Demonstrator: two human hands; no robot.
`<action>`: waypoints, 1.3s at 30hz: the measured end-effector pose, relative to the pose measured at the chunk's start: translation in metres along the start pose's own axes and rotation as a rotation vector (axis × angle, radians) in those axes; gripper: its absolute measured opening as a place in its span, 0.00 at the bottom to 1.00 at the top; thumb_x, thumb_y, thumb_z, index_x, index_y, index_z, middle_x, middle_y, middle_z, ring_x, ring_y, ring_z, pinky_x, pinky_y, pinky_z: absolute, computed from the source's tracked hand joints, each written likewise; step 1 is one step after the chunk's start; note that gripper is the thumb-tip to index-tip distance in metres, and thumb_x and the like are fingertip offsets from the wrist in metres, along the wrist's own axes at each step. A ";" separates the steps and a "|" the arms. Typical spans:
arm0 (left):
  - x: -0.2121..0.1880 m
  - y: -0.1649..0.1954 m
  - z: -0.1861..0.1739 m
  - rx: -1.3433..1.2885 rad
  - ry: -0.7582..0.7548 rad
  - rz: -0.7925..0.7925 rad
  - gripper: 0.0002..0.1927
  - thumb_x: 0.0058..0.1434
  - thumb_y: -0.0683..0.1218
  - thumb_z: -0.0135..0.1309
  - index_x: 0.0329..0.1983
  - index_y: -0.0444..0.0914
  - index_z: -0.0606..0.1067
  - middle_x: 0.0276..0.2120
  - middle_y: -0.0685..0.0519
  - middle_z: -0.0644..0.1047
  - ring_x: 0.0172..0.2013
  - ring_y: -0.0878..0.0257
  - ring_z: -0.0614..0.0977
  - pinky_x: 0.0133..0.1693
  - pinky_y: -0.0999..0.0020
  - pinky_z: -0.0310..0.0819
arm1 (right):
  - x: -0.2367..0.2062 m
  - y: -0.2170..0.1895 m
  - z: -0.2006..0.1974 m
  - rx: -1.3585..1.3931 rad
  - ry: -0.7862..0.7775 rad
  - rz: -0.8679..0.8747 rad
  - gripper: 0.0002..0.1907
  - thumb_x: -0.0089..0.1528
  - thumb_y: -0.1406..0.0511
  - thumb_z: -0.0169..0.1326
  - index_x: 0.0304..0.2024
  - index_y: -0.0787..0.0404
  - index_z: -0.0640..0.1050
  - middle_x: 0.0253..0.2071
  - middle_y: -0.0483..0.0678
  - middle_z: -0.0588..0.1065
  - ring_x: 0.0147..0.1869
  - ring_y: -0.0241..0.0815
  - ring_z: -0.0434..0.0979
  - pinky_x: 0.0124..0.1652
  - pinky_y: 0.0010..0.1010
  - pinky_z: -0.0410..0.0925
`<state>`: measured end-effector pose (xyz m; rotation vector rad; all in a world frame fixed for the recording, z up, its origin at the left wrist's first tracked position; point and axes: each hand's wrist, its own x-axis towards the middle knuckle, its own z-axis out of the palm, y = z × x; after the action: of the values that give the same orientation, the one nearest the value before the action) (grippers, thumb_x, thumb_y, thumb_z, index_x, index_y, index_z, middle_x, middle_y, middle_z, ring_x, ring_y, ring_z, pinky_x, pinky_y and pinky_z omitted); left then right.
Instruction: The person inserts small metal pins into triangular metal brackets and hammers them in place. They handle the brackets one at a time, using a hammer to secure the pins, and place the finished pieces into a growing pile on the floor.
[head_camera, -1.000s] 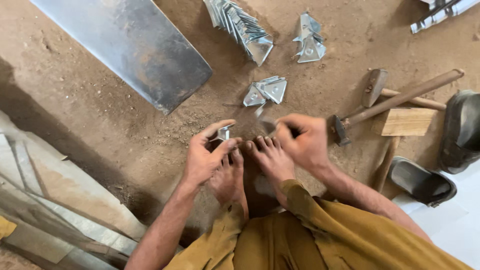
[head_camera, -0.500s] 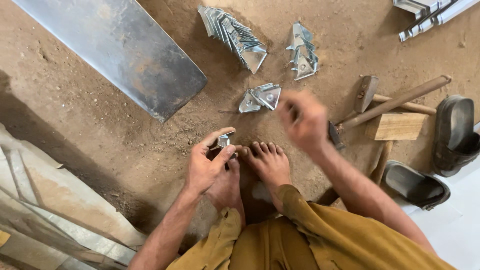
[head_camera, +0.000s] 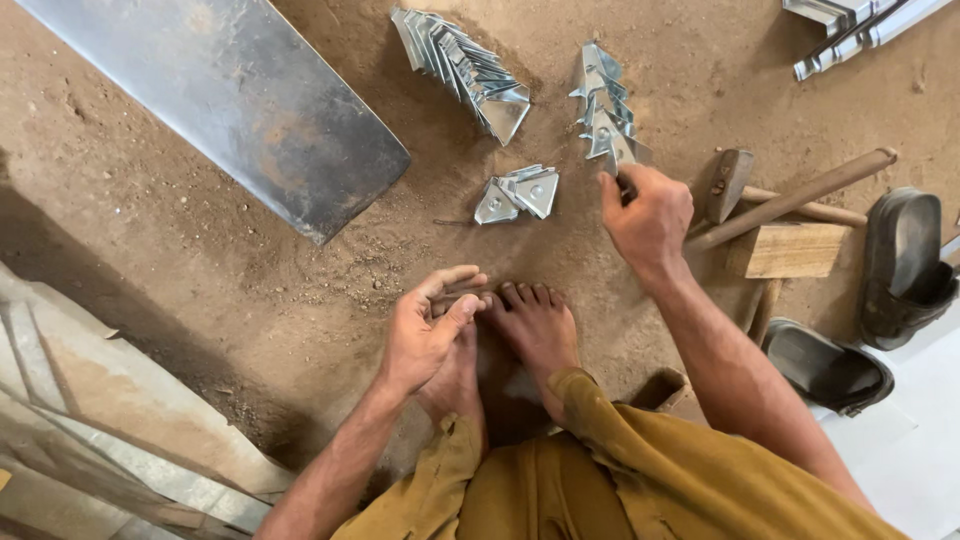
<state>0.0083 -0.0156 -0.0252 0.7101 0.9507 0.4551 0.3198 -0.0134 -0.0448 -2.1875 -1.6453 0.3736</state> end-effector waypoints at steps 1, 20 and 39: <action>0.000 -0.004 0.000 -0.015 -0.001 0.019 0.22 0.67 0.42 0.54 0.63 0.31 0.71 0.54 0.46 0.81 0.49 0.62 0.84 0.53 0.67 0.80 | 0.007 0.004 0.004 -0.089 0.016 -0.053 0.09 0.64 0.65 0.64 0.36 0.66 0.82 0.29 0.56 0.78 0.28 0.52 0.78 0.30 0.41 0.68; -0.002 0.000 -0.005 0.040 0.010 0.025 0.20 0.68 0.43 0.55 0.61 0.31 0.73 0.52 0.48 0.81 0.46 0.64 0.83 0.50 0.69 0.78 | -0.026 -0.042 0.004 0.208 -0.221 -0.111 0.07 0.64 0.64 0.61 0.43 0.58 0.82 0.33 0.48 0.76 0.31 0.45 0.78 0.33 0.34 0.69; -0.006 0.029 0.026 -0.156 -0.027 0.117 0.30 0.65 0.39 0.56 0.71 0.36 0.64 0.55 0.49 0.78 0.55 0.65 0.79 0.58 0.69 0.74 | -0.063 -0.040 -0.012 1.542 -0.635 0.728 0.08 0.67 0.66 0.57 0.45 0.66 0.79 0.31 0.45 0.77 0.29 0.31 0.74 0.27 0.20 0.61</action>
<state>0.0262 -0.0085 0.0087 0.6306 0.8413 0.6144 0.2728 -0.0654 -0.0173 -1.2444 -0.1907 1.8600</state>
